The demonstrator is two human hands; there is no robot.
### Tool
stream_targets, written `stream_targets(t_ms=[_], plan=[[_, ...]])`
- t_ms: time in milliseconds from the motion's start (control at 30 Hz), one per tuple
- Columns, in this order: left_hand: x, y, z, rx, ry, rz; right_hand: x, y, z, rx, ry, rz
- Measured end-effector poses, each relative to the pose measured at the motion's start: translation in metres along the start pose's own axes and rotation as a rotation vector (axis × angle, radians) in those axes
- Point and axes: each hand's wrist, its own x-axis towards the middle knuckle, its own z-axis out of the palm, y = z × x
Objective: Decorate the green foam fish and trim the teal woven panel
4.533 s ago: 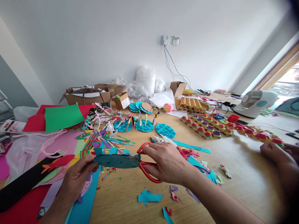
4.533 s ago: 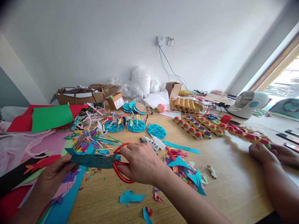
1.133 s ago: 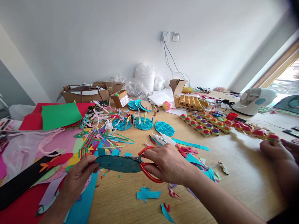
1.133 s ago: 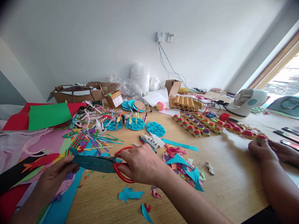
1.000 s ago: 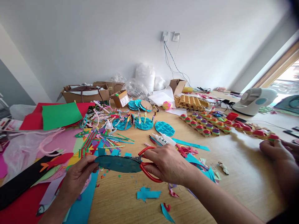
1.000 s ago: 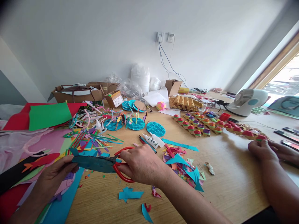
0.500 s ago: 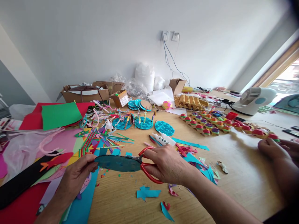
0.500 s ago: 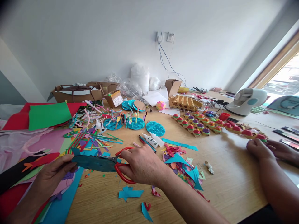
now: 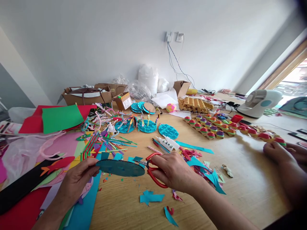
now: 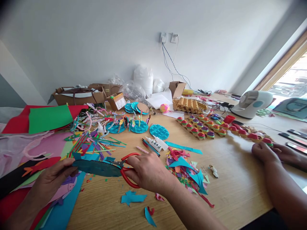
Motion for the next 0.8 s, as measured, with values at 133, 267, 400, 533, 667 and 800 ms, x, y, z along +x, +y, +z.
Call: stream_targets(t_ms=[133,267,400,533,667,800], plan=[[0.002,0.003,-0.002,-0.149,-0.023,-0.066,-0.016,0.0,-0.001,0.09,-0.131,0.092],[0.005,0.005,-0.003,-0.17,0.087,-0.106,-0.036,0.007,0.015,0.102,-0.364,0.161],[0.006,0.008,-0.003,-0.119,0.099,-0.104,-0.052,0.013,0.031,0.033,-0.439,0.232],[0.006,0.018,-0.002,-0.117,0.11,-0.121,-0.054,0.015,0.033,0.054,-0.502,0.255],[0.006,0.02,0.0,-0.121,0.123,-0.132,-0.048,0.013,0.031,-0.022,-0.453,0.345],[0.004,0.012,0.001,-0.148,0.149,-0.165,-0.045,0.013,0.028,0.011,-0.407,0.338]])
